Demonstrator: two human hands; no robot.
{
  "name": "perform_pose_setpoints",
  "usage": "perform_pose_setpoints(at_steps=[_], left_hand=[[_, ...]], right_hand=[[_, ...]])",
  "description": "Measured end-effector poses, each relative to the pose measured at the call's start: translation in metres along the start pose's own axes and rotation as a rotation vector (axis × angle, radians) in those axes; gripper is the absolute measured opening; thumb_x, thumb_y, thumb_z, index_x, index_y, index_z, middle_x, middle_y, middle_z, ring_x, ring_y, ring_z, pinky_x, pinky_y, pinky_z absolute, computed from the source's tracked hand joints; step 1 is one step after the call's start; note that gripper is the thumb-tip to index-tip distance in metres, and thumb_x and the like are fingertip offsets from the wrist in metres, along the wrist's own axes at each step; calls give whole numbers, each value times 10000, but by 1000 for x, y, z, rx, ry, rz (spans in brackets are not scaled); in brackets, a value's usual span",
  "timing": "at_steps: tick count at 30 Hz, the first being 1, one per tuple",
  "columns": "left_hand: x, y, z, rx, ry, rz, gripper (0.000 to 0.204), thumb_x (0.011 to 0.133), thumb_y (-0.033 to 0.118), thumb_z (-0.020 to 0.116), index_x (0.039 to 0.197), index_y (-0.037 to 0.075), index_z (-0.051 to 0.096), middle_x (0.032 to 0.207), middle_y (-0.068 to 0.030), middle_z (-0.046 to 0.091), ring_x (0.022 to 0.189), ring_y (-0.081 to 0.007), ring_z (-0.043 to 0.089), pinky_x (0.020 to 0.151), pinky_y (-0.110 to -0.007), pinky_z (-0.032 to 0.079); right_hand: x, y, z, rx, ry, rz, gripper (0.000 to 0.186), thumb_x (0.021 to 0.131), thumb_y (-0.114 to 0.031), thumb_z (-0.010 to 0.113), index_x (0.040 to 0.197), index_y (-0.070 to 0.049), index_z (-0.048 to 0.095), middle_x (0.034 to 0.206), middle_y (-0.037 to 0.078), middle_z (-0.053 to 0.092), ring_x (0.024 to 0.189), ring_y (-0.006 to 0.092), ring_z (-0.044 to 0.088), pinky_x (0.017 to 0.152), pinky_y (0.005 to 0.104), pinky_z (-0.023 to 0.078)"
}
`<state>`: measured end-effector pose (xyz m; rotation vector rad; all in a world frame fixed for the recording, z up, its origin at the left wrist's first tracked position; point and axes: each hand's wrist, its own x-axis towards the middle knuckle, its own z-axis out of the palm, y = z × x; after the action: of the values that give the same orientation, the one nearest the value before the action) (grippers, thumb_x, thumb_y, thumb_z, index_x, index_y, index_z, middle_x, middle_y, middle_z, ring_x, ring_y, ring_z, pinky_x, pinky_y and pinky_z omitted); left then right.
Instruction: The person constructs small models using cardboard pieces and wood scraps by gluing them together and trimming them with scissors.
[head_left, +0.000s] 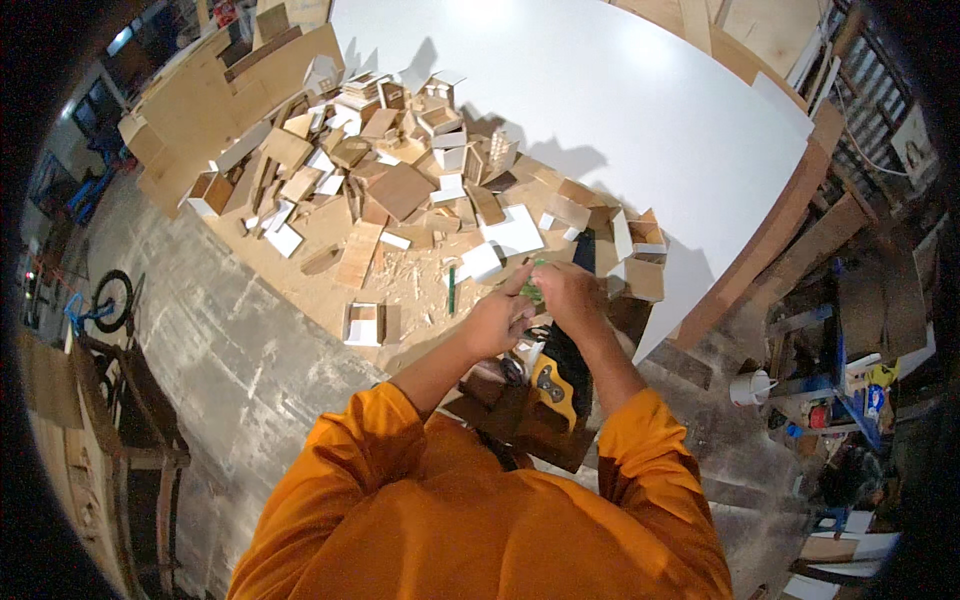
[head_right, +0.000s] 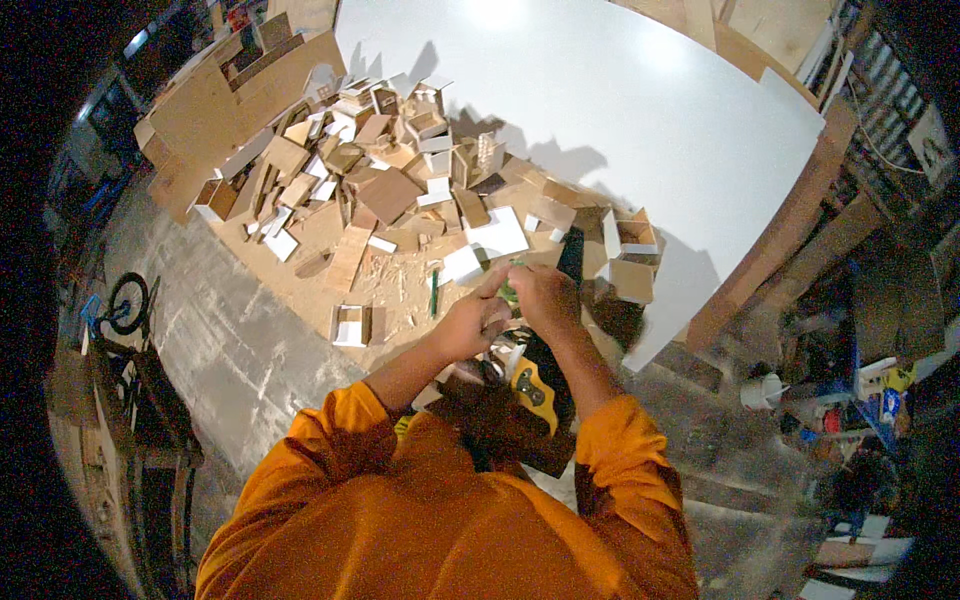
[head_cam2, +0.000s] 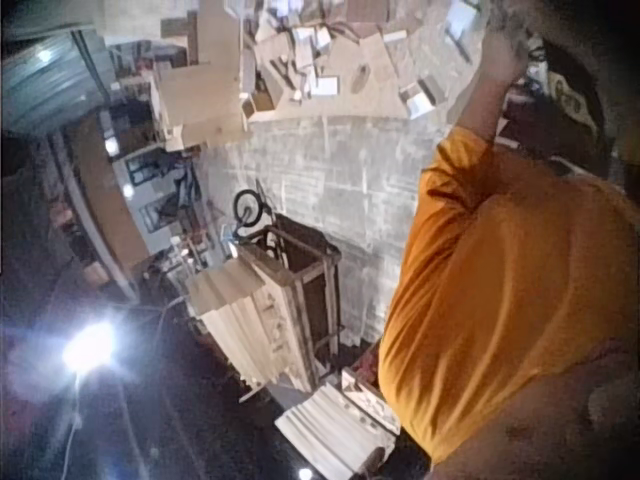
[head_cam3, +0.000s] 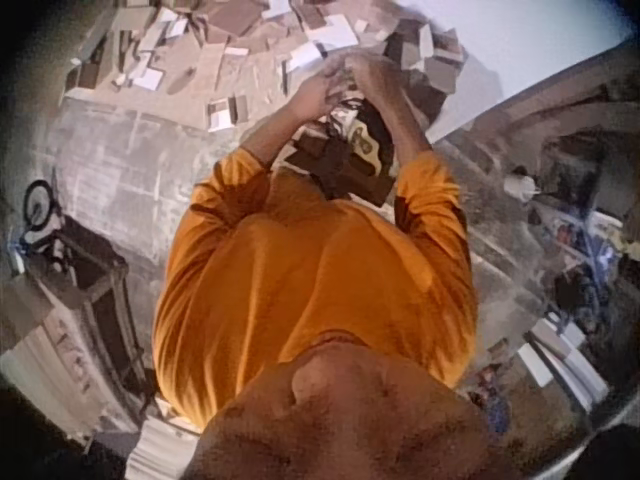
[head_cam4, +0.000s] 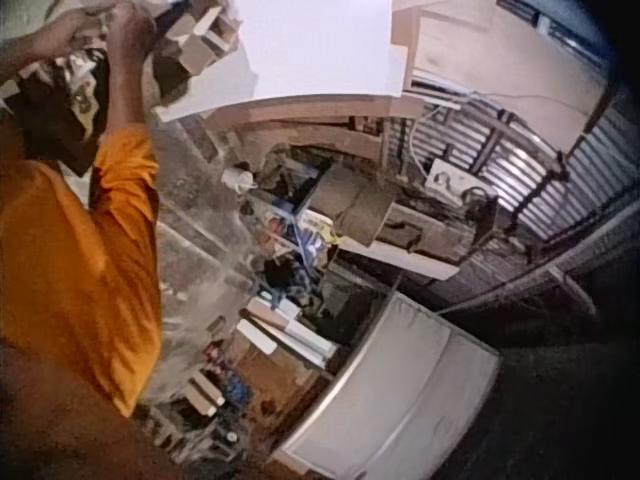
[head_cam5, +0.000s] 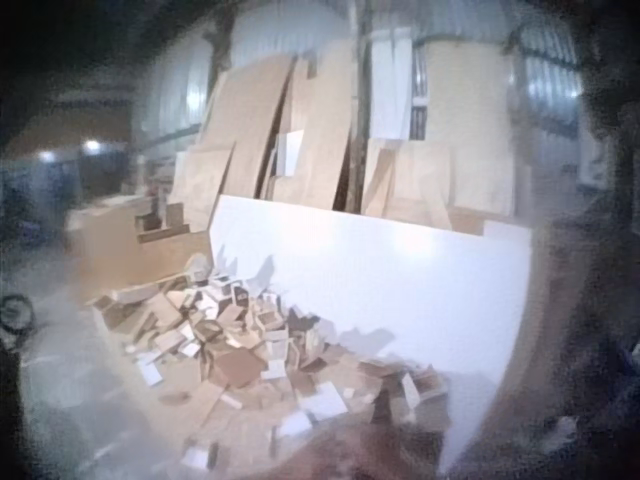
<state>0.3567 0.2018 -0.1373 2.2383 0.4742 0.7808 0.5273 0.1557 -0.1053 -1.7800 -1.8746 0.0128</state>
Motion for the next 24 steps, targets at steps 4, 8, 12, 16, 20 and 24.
perform_pose_setpoints(at_steps=[4,8,12,16,20,24], left_hand=[[-1,-1,-6,-35,-97,-67,133,706,-29,652,794,18,563,1484,-279,317,1194,-440,512,915,-431,478],[-1,5,-7,-13,-82,-26,110,717,-48,631,789,1,564,1490,-293,295,1266,-461,444,1003,-424,435],[-2,7,-5,-34,-93,-57,96,726,-36,629,795,4,574,1494,-277,302,1278,-451,441,1012,-429,430],[-2,1,-3,6,-102,-22,97,730,-29,633,803,2,578,1513,-239,296,1273,-415,462,998,-421,442],[-3,2,-9,-95,-93,-144,114,728,-25,652,826,-4,599,1522,-223,292,1276,-387,469,1004,-398,439],[-12,-1,-13,-211,52,-161,123,742,-22,679,848,-16,616,1523,-226,301,1286,-374,481,999,-371,432]], right_hand=[[2,3,3,138,-11,124,135,832,-148,649,893,-28,657,837,175,677,782,374,661,694,449,511],[-1,13,9,250,30,134,133,835,-138,629,900,-26,656,840,192,670,796,388,652,699,458,509],[-4,14,14,272,74,219,141,822,-112,631,900,-4,680,844,191,685,796,350,679,721,408,524],[-8,6,7,253,180,262,121,824,-87,634,892,1,679,826,184,683,775,342,678,698,397,526],[-11,3,-13,243,249,335,115,832,-76,637,907,5,668,826,183,679,759,326,678,694,395,525],[-23,6,-36,482,247,532,115,849,-66,650,950,-18,675,841,112,696,716,227,684,665,350,541]])
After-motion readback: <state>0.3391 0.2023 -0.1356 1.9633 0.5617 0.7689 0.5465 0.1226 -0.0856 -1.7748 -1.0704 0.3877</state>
